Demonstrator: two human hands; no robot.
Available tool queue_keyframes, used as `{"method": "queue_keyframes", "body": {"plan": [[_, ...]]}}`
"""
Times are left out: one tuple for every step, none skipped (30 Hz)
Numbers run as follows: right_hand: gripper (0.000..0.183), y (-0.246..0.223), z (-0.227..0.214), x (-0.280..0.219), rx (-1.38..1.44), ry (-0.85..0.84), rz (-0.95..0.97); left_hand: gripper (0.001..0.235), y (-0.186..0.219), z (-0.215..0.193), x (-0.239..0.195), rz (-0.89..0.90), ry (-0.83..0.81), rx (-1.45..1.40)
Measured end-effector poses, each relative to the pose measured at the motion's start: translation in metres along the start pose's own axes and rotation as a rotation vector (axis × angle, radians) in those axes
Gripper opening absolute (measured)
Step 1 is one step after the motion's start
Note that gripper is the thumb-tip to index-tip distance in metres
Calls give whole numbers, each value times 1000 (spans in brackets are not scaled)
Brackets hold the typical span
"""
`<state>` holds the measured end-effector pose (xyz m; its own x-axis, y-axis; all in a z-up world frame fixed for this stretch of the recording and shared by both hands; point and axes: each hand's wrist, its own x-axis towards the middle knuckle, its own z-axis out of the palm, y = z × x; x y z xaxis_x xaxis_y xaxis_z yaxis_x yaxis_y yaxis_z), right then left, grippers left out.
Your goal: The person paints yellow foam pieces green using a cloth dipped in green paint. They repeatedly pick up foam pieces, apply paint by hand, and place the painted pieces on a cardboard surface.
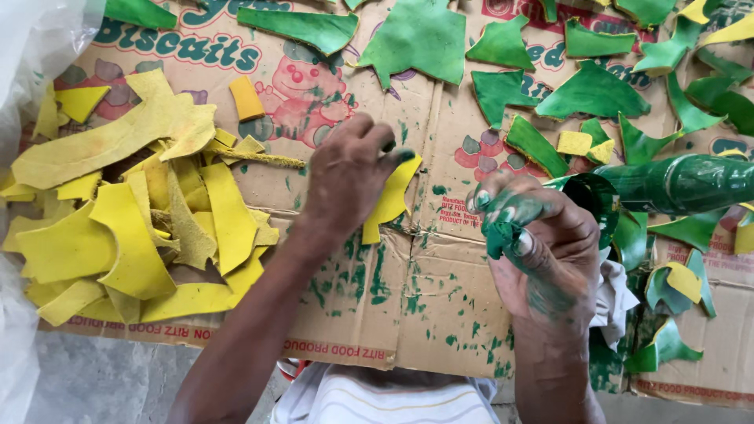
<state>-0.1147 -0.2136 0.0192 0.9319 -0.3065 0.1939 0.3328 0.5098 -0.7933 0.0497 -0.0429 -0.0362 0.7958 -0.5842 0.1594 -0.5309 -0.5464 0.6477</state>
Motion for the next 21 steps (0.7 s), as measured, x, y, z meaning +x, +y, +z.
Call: {"method": "queue_keyframes", "body": {"plan": [[19,-1,-1,-1,-7,3,-4,23,-2,-10,-5,-20,-38,-114],[18,-2,-2,-3,-23,5,-4,24,-3,-17,-11,25,-88,-44],[18,-2,-4,-4,-32,10,-5,25,-3,-25,-19,71,-139,25],[18,-2,-5,-7,-40,17,4,26,-1,-29,-29,108,-192,91],[18,-1,-6,-8,-40,29,12,37,2,-32,-37,130,-182,63],[17,0,-6,-7,-46,22,11,49,3,-36,-40,160,-159,41],[17,1,-6,-5,-51,15,10,60,4,-40,-43,189,-136,19],[17,0,-5,-7,-67,8,15,67,5,-43,-47,182,-175,29],[17,-2,-3,-8,-72,6,18,73,5,-47,-51,175,-213,39],[17,-2,-2,-7,-74,-4,17,80,4,-51,-52,169,-246,56],[17,-2,-1,-5,-65,-8,16,72,1,-53,-49,135,-275,23],[17,-2,0,-5,-62,-10,19,65,-2,-55,-46,98,-310,-14],[17,-2,1,-6,-58,-11,21,57,-4,-56,-45,62,-346,-51],[17,-1,2,-4,-63,-18,16,61,-2,-52,-42,26,-360,2],[17,-1,2,-3,-70,-21,12,66,2,-46,-40,-10,-375,54],[17,-1,2,-3,-77,-24,13,70,4,-43,-39,-50,-390,104],[17,-1,3,-3,-86,-23,13,79,5,-45,-42,-6,-361,68],[17,-1,2,-3,-88,-15,11,88,6,-50,-48,44,-333,34],[17,-2,2,-4,-89,-8,8,97,7,-53,-51,93,-306,0],[17,-3,1,-4,-82,0,9,97,6,-55,-50,125,-289,-4],[17,-3,0,-4,-74,6,10,97,5,-56,-50,158,-272,-8]]}}
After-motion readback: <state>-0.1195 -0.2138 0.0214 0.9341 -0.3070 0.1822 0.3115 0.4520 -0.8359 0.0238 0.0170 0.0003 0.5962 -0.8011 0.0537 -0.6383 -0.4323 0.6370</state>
